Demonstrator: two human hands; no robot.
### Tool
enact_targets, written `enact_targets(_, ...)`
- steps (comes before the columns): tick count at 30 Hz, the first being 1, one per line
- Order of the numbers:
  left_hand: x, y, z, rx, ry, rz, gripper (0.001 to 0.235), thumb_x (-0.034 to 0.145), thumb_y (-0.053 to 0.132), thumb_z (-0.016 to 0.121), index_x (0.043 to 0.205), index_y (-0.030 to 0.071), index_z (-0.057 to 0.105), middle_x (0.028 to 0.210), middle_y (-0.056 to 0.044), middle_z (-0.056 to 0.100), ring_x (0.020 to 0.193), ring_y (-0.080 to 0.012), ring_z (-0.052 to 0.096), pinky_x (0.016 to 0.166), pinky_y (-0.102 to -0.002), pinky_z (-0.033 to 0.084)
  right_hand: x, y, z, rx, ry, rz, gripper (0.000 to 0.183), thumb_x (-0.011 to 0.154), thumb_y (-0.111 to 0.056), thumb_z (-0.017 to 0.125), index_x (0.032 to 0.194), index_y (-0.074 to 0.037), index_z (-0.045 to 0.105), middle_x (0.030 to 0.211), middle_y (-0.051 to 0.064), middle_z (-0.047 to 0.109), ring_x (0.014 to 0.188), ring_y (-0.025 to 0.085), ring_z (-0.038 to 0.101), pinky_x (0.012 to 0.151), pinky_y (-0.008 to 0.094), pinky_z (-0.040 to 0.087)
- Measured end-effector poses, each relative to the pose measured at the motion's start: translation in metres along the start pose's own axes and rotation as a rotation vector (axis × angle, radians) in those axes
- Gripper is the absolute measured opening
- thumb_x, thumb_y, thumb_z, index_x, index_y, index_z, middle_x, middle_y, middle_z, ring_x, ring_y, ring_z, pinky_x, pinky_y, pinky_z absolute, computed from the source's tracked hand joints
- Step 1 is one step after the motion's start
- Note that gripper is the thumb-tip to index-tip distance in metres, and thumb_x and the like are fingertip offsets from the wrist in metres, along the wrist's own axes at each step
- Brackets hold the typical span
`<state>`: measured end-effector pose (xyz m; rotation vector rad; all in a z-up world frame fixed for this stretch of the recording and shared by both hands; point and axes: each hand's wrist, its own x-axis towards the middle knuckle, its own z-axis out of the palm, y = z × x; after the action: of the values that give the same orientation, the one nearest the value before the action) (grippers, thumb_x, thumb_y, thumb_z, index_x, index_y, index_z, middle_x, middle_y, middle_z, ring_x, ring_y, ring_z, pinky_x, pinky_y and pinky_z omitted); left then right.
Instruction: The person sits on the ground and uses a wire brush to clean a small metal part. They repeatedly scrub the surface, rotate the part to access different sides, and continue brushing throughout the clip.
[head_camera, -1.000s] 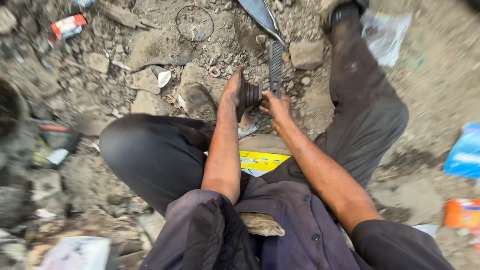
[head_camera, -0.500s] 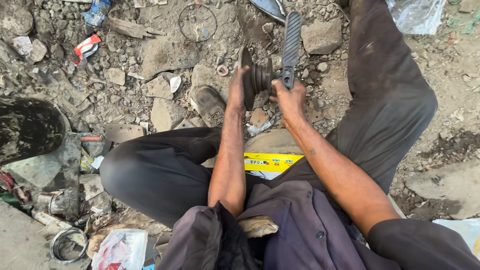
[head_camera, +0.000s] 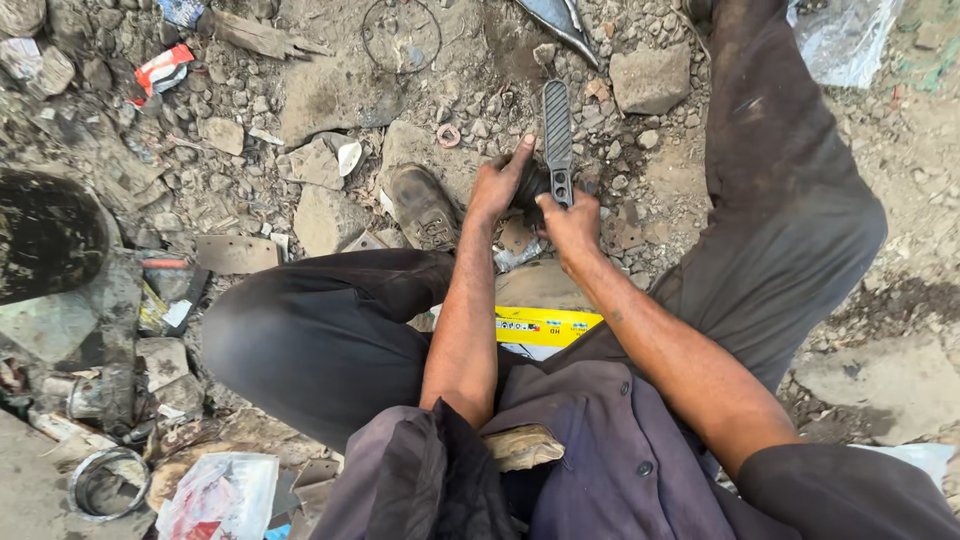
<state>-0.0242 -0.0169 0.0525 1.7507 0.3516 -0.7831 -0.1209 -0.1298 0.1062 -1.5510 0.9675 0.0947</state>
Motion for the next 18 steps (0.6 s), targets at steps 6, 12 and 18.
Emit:
enact_targets(6, 0.028, -0.022, -0.017, -0.273, 0.038, -0.038, 0.093, 0.093, 0.071, 0.052, 0.128, -0.013, 0.068, 0.123, -0.028, 0.072, 0.114, -0.0344, 0.069, 0.099, -0.046, 0.054, 0.005, -0.004, 0.004, -0.190, -0.012, -0.302, 0.015, 0.091, -0.015, 0.079, 0.091, 0.000, 0.074, 0.070, 0.003, 0.067, 0.058, 0.012, 0.057, 0.054, 0.032, 0.047)
enact_targets(12, 0.052, -0.047, -0.028, -0.544, 0.091, 0.000, 0.072, 0.101, 0.061, 0.037, 0.141, 0.006, 0.059, 0.122, -0.017, 0.069, 0.112, -0.0271, 0.066, 0.098, -0.044, 0.053, 0.013, -0.020, 0.012, 0.052, -0.150, -0.316, 0.022, 0.094, -0.023, 0.078, 0.093, -0.002, 0.072, 0.077, -0.002, 0.068, 0.062, 0.007, 0.064, 0.054, 0.027, 0.059)
enact_targets(18, 0.063, -0.056, -0.016, -0.469, 0.112, 0.061, 0.074, 0.102, 0.061, 0.026, 0.145, 0.009, 0.056, 0.129, -0.017, 0.066, 0.122, -0.0286, 0.061, 0.104, -0.041, 0.048, -0.027, -0.042, -0.016, -0.127, -0.112, -0.173, 0.042, 0.106, -0.044, 0.056, 0.099, -0.004, 0.064, 0.064, -0.002, 0.058, 0.050, 0.008, 0.052, 0.043, 0.026, 0.040)
